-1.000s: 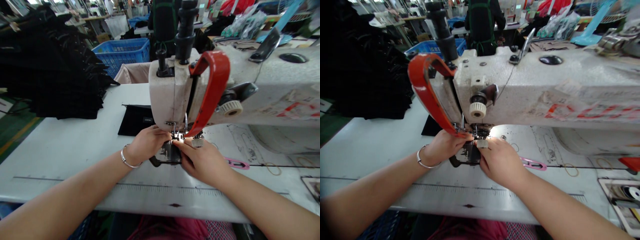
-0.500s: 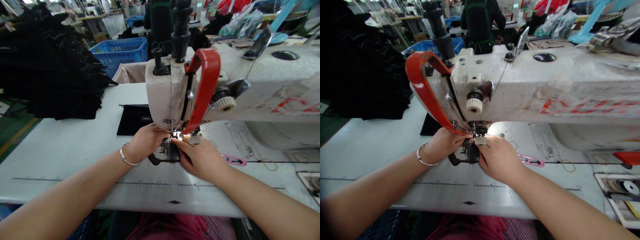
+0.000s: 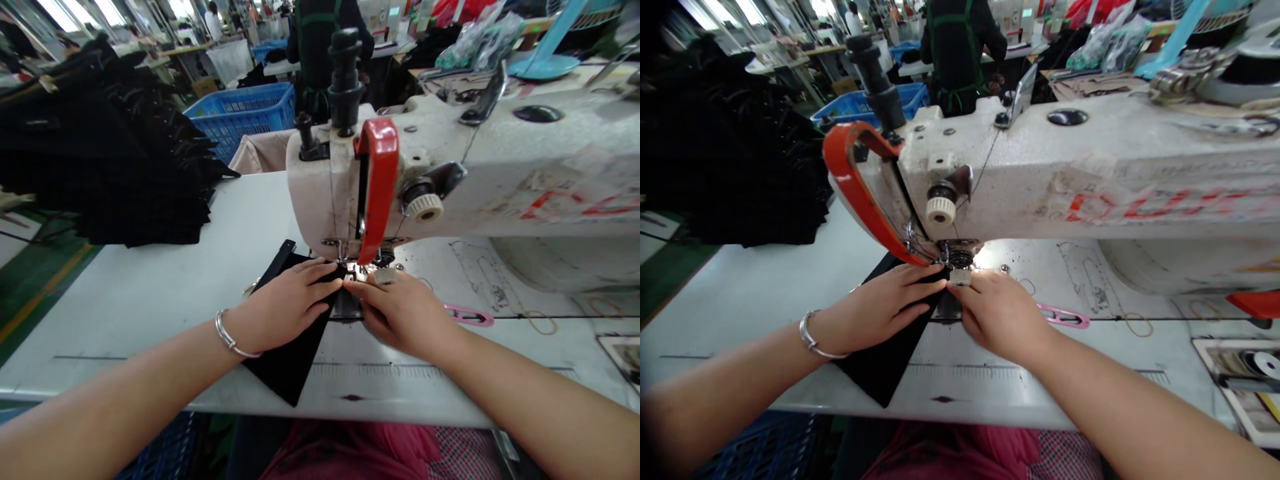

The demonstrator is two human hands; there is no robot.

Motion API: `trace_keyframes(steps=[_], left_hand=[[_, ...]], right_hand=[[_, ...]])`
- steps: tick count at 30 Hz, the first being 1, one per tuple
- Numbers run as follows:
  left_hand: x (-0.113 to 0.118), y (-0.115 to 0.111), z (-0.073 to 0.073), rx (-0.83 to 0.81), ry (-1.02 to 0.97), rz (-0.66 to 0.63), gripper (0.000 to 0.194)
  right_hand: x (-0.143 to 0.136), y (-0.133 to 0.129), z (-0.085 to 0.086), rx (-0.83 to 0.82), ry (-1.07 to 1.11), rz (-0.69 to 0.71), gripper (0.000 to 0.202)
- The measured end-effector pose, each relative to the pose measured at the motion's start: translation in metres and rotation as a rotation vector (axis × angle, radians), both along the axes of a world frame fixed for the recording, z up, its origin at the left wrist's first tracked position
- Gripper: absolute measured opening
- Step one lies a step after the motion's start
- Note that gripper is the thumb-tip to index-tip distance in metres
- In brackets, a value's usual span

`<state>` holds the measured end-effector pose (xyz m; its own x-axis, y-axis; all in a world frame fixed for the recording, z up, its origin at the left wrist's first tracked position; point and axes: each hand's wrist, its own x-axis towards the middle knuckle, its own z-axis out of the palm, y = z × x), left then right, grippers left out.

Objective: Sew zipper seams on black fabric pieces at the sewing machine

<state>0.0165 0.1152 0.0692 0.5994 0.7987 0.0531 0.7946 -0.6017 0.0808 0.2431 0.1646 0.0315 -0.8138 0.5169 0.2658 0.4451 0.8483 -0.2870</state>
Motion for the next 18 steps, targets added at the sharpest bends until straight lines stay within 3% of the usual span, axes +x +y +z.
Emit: trace_keyframes(steps=[7, 18], left_hand=[[0.014, -0.009, 0.000, 0.073, 0.108, -0.004, 0.037], [0.013, -0.009, -0.017, 0.084, 0.129, 0.096, 0.039]], right_hand=[[0.003, -0.001, -0.001, -0.031, -0.008, 0.001, 0.038], [-0.001, -0.001, -0.007, -0.001, 0.030, -0.014, 0.041]])
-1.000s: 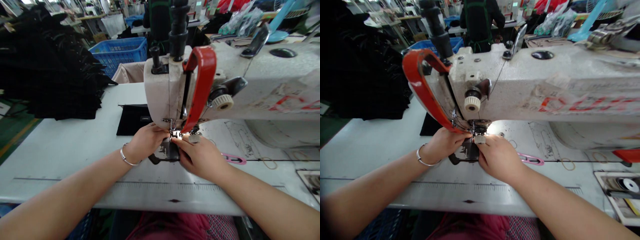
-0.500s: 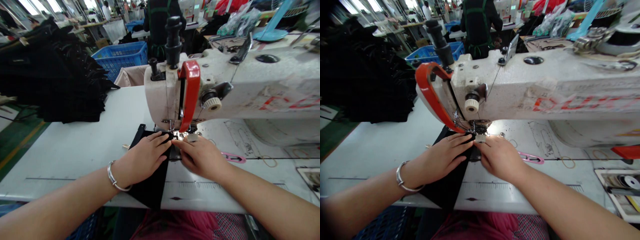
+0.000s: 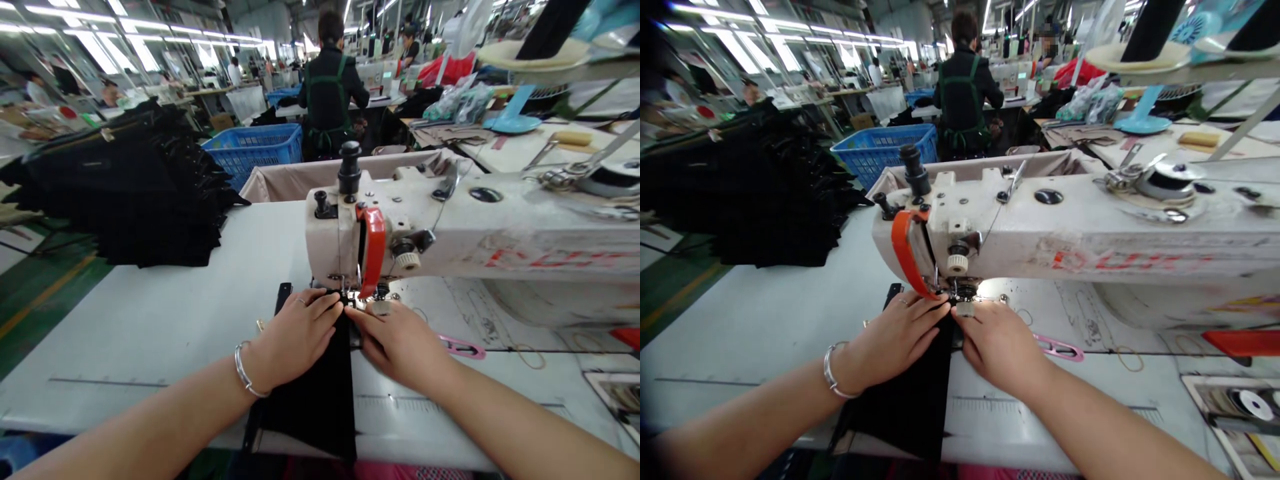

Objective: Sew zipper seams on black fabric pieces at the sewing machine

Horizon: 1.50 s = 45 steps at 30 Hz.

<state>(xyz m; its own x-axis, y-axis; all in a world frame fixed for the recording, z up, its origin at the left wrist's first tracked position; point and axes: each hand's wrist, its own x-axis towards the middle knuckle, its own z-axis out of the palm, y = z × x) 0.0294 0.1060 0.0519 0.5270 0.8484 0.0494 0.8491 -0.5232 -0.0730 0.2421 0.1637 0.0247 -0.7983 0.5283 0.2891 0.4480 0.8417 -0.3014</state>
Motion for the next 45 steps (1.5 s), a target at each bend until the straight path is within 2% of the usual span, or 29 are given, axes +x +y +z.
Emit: trace_keyframes(steps=[4, 7, 10, 12, 14, 15, 17, 19, 21, 24, 26, 28, 29, 31, 33, 35, 37, 39, 41, 43, 45], left_hand=[[-0.002, 0.004, -0.002, 0.020, -0.038, 0.000, 0.038], [-0.004, -0.004, 0.004, -0.026, -0.063, 0.002, 0.042], [-0.003, -0.032, 0.016, -0.133, -0.076, 0.017, 0.056], [0.001, -0.056, 0.021, -0.185, -0.072, -0.017, 0.073], [0.004, -0.077, 0.018, -0.175, -0.059, -0.075, 0.090], [0.005, -0.085, 0.014, -0.142, -0.047, -0.097, 0.092], [0.004, -0.095, 0.004, -0.039, -0.034, -0.123, 0.081], [0.001, -0.097, -0.005, 0.044, -0.067, -0.118, 0.059], [-0.003, -0.097, -0.010, 0.083, -0.141, -0.071, 0.038], [-0.008, -0.096, -0.011, 0.099, -0.232, -0.027, 0.033], [-0.012, -0.100, -0.013, 0.108, -0.233, 0.000, 0.053], [-0.018, -0.108, -0.018, 0.112, -0.240, 0.134, 0.073], [-0.022, -0.113, -0.020, 0.104, -0.268, 0.231, 0.074], [-0.028, -0.123, -0.024, 0.062, -0.392, 0.413, 0.067], [-0.030, -0.129, -0.023, -0.005, -0.598, 0.567, 0.055], [-0.025, -0.130, -0.019, -0.065, -0.916, 0.728, 0.048], [-0.014, -0.126, -0.014, -0.105, -1.303, 0.897, 0.052], [-0.001, -0.123, -0.008, -0.135, -1.639, 1.023, 0.061], [0.008, -0.122, -0.006, -0.212, -1.885, 1.101, 0.064], [0.012, -0.125, -0.007, -0.302, -2.101, 1.151, 0.053], [0.014, -0.128, -0.012, -0.398, -2.289, 1.173, 0.034]], right_hand=[[-0.001, -0.001, 0.000, 0.003, -0.022, -0.032, 0.045], [-0.001, 0.000, -0.001, -0.015, -0.021, -0.024, 0.043], [0.001, 0.000, 0.001, -0.053, 0.000, -0.005, 0.042], [0.005, -0.004, 0.006, -0.093, -0.013, 0.005, 0.041], [0.010, -0.013, 0.013, -0.136, -0.035, 0.023, 0.038], [0.013, -0.019, 0.017, -0.155, -0.042, 0.030, 0.037], [0.017, -0.034, 0.022, -0.174, -0.036, 0.024, 0.035], [0.020, -0.050, 0.022, -0.189, -0.007, -0.004, 0.037], [0.022, -0.064, 0.016, -0.227, 0.052, -0.022, 0.036], [0.024, -0.078, 0.003, -0.277, 0.159, -0.022, 0.025], [0.026, -0.083, -0.004, -0.273, 0.170, -0.001, 0.028], [0.027, -0.083, -0.007, -0.241, 0.124, 0.050, 0.047], [0.027, -0.083, -0.008, -0.223, 0.095, 0.080, 0.059], [0.025, -0.082, -0.008, -0.207, 0.064, 0.106, 0.078], [0.019, -0.083, -0.009, -0.232, 0.085, 0.073, 0.088], [0.010, -0.085, -0.010, -0.263, 0.146, 0.015, 0.094], [0.000, -0.086, -0.011, -0.272, 0.218, -0.054, 0.095], [-0.011, -0.086, -0.011, -0.273, 0.288, -0.110, 0.091], [-0.018, -0.085, -0.010, -0.298, 0.350, -0.128, 0.080], [-0.022, -0.084, -0.007, -0.325, 0.405, -0.117, 0.064], [-0.023, -0.083, -0.004, -0.326, 0.431, -0.117, 0.054]])
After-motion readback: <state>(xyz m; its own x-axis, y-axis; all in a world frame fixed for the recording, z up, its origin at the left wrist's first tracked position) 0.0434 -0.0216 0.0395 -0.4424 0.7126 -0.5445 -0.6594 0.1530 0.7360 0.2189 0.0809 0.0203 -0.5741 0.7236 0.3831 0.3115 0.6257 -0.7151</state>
